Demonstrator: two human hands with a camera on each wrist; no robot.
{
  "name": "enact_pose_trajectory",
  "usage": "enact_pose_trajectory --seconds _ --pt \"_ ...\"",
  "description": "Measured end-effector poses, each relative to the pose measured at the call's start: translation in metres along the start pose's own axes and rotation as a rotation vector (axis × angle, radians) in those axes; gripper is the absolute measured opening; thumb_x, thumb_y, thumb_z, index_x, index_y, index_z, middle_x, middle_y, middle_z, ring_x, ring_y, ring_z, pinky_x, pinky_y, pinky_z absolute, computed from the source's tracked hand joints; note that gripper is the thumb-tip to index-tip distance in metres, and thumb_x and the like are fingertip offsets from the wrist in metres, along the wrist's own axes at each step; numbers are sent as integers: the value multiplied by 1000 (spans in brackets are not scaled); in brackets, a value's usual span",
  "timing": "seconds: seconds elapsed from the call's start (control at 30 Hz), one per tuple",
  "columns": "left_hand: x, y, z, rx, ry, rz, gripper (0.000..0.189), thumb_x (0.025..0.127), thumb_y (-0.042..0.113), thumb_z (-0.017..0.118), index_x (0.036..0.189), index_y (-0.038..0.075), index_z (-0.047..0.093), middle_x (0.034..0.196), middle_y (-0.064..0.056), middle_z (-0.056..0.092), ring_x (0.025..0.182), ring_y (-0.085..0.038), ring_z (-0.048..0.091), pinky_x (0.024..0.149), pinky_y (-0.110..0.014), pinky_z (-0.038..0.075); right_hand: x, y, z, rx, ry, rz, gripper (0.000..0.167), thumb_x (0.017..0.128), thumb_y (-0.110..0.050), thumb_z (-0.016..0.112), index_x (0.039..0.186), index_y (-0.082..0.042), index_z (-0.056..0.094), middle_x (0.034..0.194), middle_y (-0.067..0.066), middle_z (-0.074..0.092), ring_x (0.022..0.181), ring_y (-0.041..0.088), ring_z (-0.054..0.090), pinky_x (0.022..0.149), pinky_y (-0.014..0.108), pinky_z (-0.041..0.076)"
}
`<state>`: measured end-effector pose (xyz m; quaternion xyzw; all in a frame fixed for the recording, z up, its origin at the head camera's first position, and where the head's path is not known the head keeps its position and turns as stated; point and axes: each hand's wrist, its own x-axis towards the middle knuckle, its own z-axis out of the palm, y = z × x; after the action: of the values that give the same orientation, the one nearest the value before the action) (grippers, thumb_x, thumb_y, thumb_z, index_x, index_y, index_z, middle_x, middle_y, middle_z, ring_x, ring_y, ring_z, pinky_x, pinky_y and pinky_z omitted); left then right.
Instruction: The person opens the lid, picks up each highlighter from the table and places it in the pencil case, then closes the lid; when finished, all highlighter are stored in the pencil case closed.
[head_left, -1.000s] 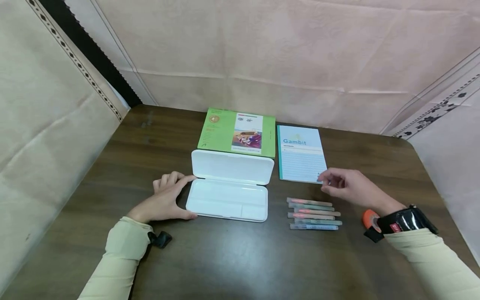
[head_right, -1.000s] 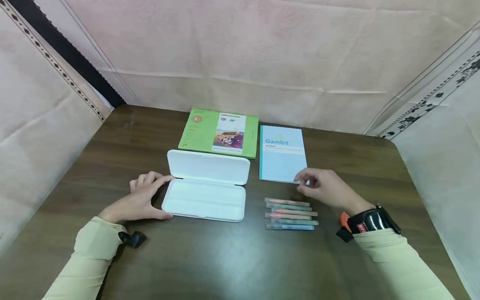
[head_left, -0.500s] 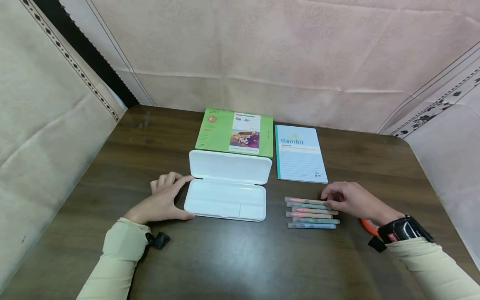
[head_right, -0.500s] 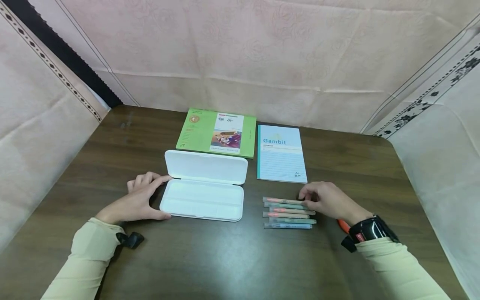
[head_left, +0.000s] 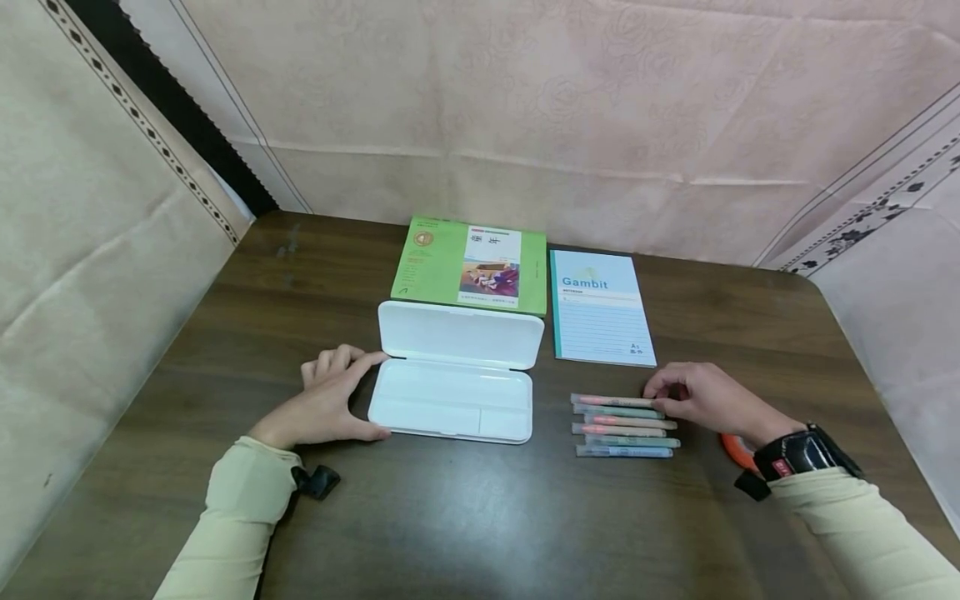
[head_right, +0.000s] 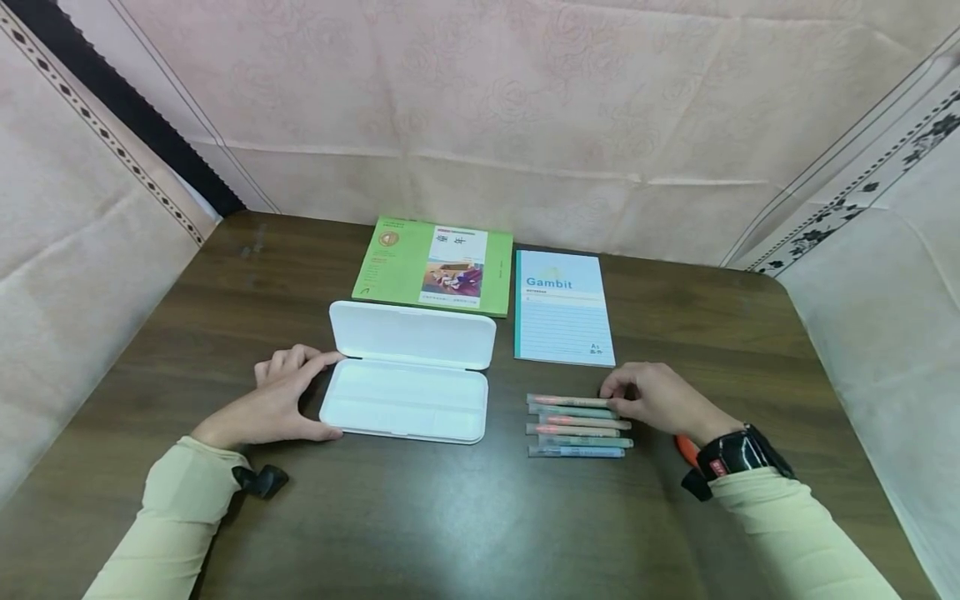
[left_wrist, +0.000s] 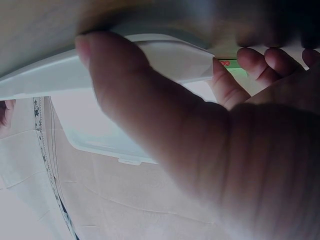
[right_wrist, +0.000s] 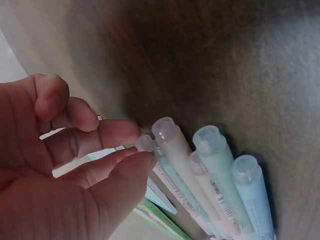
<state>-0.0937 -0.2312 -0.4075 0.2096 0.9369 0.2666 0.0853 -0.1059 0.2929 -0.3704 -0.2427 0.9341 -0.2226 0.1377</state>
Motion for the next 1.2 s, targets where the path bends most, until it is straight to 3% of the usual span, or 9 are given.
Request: enact_pose_trajectory --seconds 0.37,0.63,0.8,1.0,1.2 --pt "0 0 -1 7 -16 -10 100 66 54 85 148 20 40 126 -8 42 109 -28 31 83 -43 15 1 -1 -1 30 7 8 12 89 -10 72 93 -20 68 81 -9 58 69 4 48 59 22 41" --pt "0 2 -1 9 -3 -5 99 64 51 87 146 20 42 125 -8 43 108 -27 32 82 -42 15 1 -31 -16 101 90 -58 11 92 -11 68 96 -21 66 79 -9 57 69 5 49 58 22 41" --pt "-1 1 0 7 -11 -19 99 64 52 87 146 21 42 124 -8 43 108 -28 32 83 -43 16 16 -62 -17 186 90 -99 10 93 -12 67 96 -21 67 83 -7 59 72 8 51 60 24 44" --pt "-1 2 1 6 -2 -13 98 65 53 86 146 19 42 122 -10 44 107 -30 32 83 -44 16 49 -95 3 290 20 -113 8 92 -13 69 96 -20 69 82 -5 61 72 13 54 62 24 46" --pt "-1 1 1 13 -6 -14 99 65 53 86 147 21 42 122 -8 44 107 -28 32 83 -43 16 74 -123 23 282 14 -113 7 90 -14 71 95 -17 70 77 -5 59 70 14 53 59 23 44"
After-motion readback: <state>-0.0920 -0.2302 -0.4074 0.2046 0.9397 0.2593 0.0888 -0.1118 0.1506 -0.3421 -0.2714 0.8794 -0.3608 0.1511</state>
